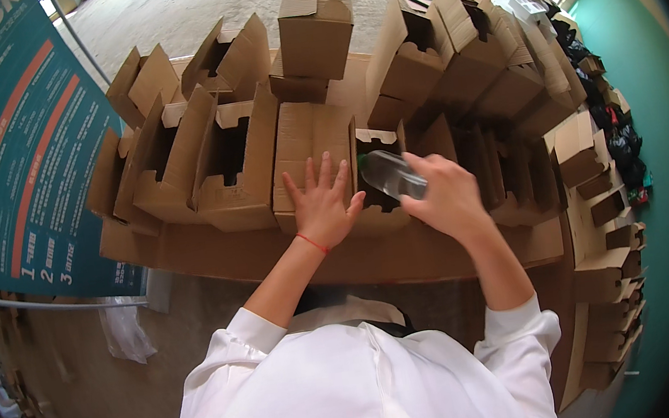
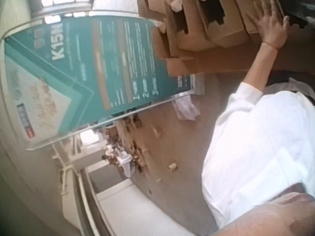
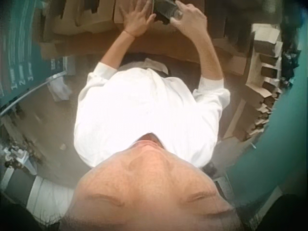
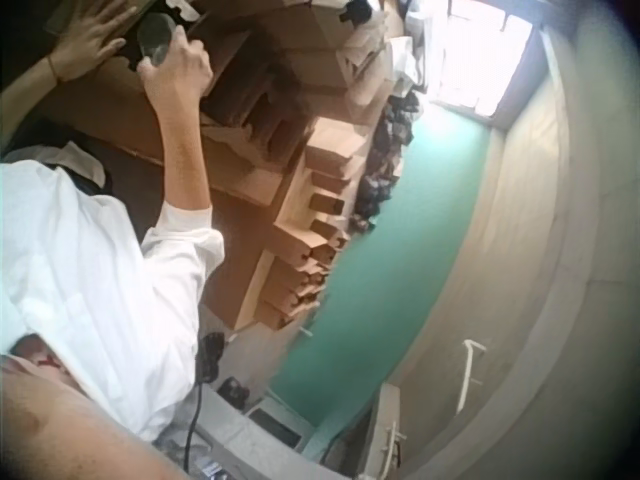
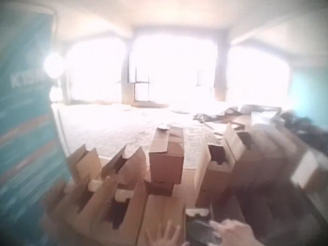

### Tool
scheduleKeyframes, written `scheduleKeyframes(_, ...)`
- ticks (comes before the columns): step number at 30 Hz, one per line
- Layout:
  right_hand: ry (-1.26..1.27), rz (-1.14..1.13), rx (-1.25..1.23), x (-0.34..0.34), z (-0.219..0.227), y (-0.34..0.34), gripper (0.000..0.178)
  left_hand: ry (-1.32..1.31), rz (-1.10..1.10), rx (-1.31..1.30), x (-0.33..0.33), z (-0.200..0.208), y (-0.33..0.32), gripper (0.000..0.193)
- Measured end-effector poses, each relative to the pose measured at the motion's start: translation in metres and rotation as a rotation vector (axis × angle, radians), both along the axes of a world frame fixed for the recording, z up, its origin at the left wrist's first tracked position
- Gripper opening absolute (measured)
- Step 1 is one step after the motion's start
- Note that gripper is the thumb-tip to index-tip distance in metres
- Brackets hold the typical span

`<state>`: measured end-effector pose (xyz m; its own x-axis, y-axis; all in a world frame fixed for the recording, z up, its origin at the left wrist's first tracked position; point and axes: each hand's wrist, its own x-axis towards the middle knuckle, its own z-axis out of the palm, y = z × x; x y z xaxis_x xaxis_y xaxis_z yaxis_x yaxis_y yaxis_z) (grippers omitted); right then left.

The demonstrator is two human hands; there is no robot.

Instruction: The person places plastic bottles into individual cardboard inserts arranged on a table, handling one bottle at a time and sliding it into the designated slot within each insert.

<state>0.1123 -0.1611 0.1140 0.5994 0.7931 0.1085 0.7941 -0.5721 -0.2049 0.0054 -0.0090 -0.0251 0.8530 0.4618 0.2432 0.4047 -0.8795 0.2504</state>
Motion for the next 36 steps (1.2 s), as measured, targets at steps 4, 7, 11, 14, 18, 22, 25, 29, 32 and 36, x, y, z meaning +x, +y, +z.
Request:
scheduleKeyframes(4, -0.348, 0.044, -0.175, 0.013, -0.067, 0.042, 0.058, -0.014, -0.022, -0.008, -0.001, 0.000, -0.001, 0.061)
scheduleKeyframes(7, -0.639, 0.125, -0.212, 0.024, -0.105, 0.059, 0.059, -0.030, -0.039, 0.002, -0.001, -0.004, -0.001, 0.060)
scheduleKeyframes(11, -0.632, 0.118, -0.381, 0.044, -0.123, 0.064, 0.056, -0.025, -0.064, -0.014, -0.003, -0.003, 0.001, 0.061)
scheduleKeyframes(14, -0.186, 0.088, -0.547, 0.039, -0.097, 0.065, 0.053, -0.014, -0.071, -0.016, -0.005, -0.001, 0.003, 0.062)
scheduleKeyframes(18, 0.410, 0.117, -0.609, 0.028, -0.087, 0.061, 0.038, 0.009, -0.098, -0.057, -0.006, 0.003, 0.005, 0.067)
scheduleKeyframes(22, 0.140, 0.102, -0.091, 0.027, -0.095, 0.049, 0.028, 0.036, -0.159, -0.100, -0.008, 0.011, 0.007, 0.080)
scheduleKeyframes(25, -0.271, -0.061, 0.388, 0.036, -0.091, 0.042, 0.038, -0.015, -0.228, -0.107, -0.010, 0.013, 0.012, 0.089)
scheduleKeyframes(29, 0.270, -0.317, 0.568, 0.043, -0.119, 0.011, 0.053, 0.003, -0.319, -0.198, -0.007, 0.029, 0.008, 0.091)
scheduleKeyframes(32, 0.305, -0.400, 0.516, 0.047, -0.128, -0.006, 0.055, 0.087, -0.277, -0.122, 0.007, 0.027, 0.004, 0.089)
scheduleKeyframes(36, 0.442, -0.356, 0.572, 0.030, -0.118, 0.004, 0.044, 0.048, -0.245, 0.078, 0.026, -0.001, -0.003, 0.088)
